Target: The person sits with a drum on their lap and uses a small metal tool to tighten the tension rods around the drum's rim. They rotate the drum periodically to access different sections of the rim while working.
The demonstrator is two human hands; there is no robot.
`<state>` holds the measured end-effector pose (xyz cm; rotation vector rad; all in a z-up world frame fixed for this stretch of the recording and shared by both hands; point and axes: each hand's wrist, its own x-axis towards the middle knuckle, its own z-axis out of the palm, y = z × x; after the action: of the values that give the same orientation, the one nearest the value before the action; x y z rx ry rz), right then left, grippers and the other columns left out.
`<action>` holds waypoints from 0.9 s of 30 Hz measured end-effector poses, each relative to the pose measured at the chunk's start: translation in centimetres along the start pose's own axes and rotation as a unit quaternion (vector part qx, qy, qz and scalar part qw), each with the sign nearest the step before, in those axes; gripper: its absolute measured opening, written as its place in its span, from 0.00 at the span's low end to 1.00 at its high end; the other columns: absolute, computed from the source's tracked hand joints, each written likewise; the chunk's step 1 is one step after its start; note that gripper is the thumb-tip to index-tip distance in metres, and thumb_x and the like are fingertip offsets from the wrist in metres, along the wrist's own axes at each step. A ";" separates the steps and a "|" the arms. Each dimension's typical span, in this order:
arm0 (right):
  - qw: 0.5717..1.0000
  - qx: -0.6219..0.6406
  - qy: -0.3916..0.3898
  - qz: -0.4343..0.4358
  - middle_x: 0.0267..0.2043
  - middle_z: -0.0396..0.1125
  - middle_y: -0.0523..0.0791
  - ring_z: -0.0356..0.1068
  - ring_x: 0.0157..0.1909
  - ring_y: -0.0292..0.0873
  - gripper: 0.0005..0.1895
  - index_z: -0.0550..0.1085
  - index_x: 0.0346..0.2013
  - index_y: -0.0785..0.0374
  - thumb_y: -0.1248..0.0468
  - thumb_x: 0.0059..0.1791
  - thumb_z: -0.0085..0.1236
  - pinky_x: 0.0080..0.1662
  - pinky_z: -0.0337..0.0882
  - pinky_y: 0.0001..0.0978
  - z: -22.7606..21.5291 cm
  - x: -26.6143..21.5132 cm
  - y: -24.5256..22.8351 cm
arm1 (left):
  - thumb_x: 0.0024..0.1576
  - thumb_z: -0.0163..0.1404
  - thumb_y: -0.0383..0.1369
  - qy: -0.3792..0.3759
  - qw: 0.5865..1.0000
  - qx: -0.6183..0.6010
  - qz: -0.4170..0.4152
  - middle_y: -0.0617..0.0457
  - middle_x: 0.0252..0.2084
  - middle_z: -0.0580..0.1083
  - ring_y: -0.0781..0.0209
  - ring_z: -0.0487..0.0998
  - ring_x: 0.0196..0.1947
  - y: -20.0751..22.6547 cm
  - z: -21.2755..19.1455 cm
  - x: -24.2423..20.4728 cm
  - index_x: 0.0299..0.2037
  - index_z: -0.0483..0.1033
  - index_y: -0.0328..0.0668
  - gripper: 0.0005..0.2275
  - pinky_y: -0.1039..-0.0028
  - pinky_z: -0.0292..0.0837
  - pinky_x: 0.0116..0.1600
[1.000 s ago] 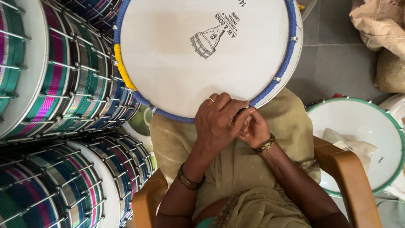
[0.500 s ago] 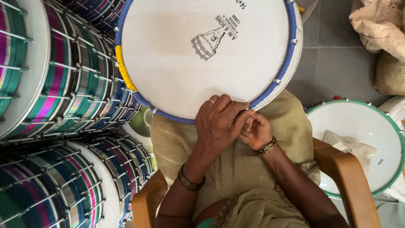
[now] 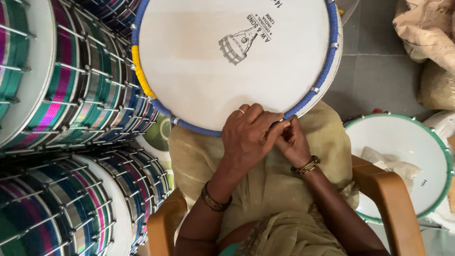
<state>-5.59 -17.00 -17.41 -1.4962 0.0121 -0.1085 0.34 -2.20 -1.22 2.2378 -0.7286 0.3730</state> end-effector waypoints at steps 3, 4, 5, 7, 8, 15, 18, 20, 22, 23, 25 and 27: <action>0.984 -0.171 0.048 -0.020 0.39 0.68 0.44 0.68 0.38 0.36 0.23 0.64 0.50 0.68 0.73 0.45 0.65 0.38 0.71 0.28 -0.7 0.4 -1.1 | 0.55 0.64 0.36 0.001 1.000 0.001 0.006 0.56 0.30 0.69 0.59 0.70 0.29 0.1 -0.2 0.1 0.38 0.82 0.44 0.08 0.69 0.62 0.36; 0.979 -0.192 0.065 -0.008 0.37 0.68 0.44 0.68 0.36 0.35 0.22 0.65 0.48 0.67 0.72 0.45 0.66 0.37 0.70 0.28 -0.9 0.8 -1.0 | 0.55 0.64 0.36 0.001 1.000 -0.002 0.009 0.56 0.30 0.69 0.58 0.70 0.29 0.1 -0.3 0.1 0.38 0.82 0.44 0.08 0.69 0.63 0.36; 0.974 -0.213 0.081 0.005 0.34 0.69 0.43 0.68 0.34 0.35 0.20 0.66 0.46 0.66 0.71 0.46 0.67 0.36 0.70 0.28 -1.5 1.1 -0.8 | 0.55 0.64 0.36 0.001 1.000 -0.005 0.011 0.55 0.30 0.69 0.58 0.70 0.29 0.1 -0.4 0.1 0.38 0.81 0.43 0.08 0.68 0.63 0.36; 0.970 -0.216 0.110 0.016 0.32 0.69 0.42 0.67 0.32 0.34 0.20 0.66 0.45 0.66 0.68 0.47 0.69 0.35 0.70 0.27 -2.5 1.1 0.0 | 0.55 0.64 0.36 0.003 1.000 0.001 0.018 0.55 0.30 0.69 0.58 0.70 0.30 0.1 -0.5 0.2 0.38 0.81 0.43 0.08 0.68 0.63 0.36; 0.972 -0.199 0.121 0.017 0.31 0.68 0.42 0.67 0.32 0.33 0.21 0.65 0.46 0.66 0.67 0.48 0.70 0.36 0.70 0.26 -2.9 1.0 0.5 | 0.56 0.64 0.36 0.003 1.000 0.003 0.021 0.55 0.31 0.69 0.58 0.70 0.30 0.1 -0.5 0.2 0.38 0.81 0.43 0.08 0.68 0.63 0.36; 0.955 -0.280 0.103 0.002 0.28 0.70 0.43 0.69 0.28 0.35 0.27 0.66 0.45 0.65 0.63 0.41 0.75 0.33 0.71 0.29 -2.9 -0.4 1.0 | 0.56 0.64 0.36 -0.004 1.000 -0.002 0.018 0.56 0.30 0.69 0.58 0.69 0.29 0.0 -0.5 -0.1 0.38 0.82 0.44 0.08 0.68 0.62 0.36; 0.948 -0.308 0.084 0.012 0.29 0.70 0.44 0.70 0.28 0.37 0.25 0.66 0.45 0.65 0.64 0.42 0.73 0.32 0.71 0.30 -2.4 0.5 0.6 | 0.55 0.63 0.36 -0.005 1.000 0.001 0.019 0.56 0.30 0.69 0.59 0.69 0.29 -0.2 -0.3 -0.1 0.39 0.82 0.44 0.08 0.68 0.62 0.35; 0.950 -0.295 0.107 -0.010 0.30 0.70 0.44 0.70 0.29 0.37 0.25 0.66 0.45 0.65 0.64 0.44 0.74 0.34 0.72 0.30 -3.0 1.4 0.4 | 0.55 0.63 0.36 -0.003 1.000 -0.002 0.018 0.56 0.30 0.69 0.59 0.69 0.30 -0.2 -0.4 -0.2 0.39 0.82 0.43 0.08 0.68 0.62 0.36; 0.951 -0.280 0.131 -0.005 0.30 0.70 0.44 0.70 0.30 0.37 0.24 0.66 0.46 0.65 0.64 0.46 0.73 0.35 0.71 0.30 -3.5 1.6 0.4 | 0.55 0.64 0.36 -0.002 1.000 -0.003 0.018 0.56 0.29 0.69 0.59 0.69 0.29 -0.2 -0.3 -0.2 0.39 0.82 0.42 0.09 0.69 0.63 0.36; 0.952 -0.271 0.143 0.012 0.29 0.70 0.44 0.69 0.30 0.38 0.22 0.66 0.46 0.65 0.63 0.48 0.73 0.35 0.71 0.30 -3.5 1.3 0.5 | 0.55 0.64 0.37 -0.001 1.000 -0.004 0.017 0.57 0.29 0.69 0.60 0.69 0.29 -0.2 -0.3 -0.1 0.39 0.82 0.42 0.09 0.69 0.63 0.36; 0.957 -0.254 0.141 0.024 0.29 0.70 0.44 0.69 0.30 0.37 0.22 0.66 0.45 0.65 0.63 0.47 0.72 0.35 0.70 0.30 -3.4 0.7 0.3 | 0.54 0.64 0.35 0.005 1.000 -0.004 0.023 0.56 0.29 0.69 0.59 0.70 0.30 -0.3 -0.4 -0.2 0.40 0.83 0.42 0.09 0.68 0.64 0.36; 0.965 -0.237 0.114 0.014 0.29 0.70 0.44 0.70 0.30 0.36 0.24 0.65 0.44 0.65 0.64 0.44 0.73 0.35 0.72 0.29 -2.9 0.2 -0.1 | 0.54 0.64 0.34 0.008 1.000 -0.004 0.025 0.56 0.30 0.70 0.58 0.70 0.30 -0.4 -0.3 -0.2 0.40 0.83 0.42 0.09 0.68 0.64 0.37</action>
<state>-5.59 -19.89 -17.54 -1.9536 0.2609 -0.2694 0.35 -1.65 -1.31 2.2097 -0.7773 0.4112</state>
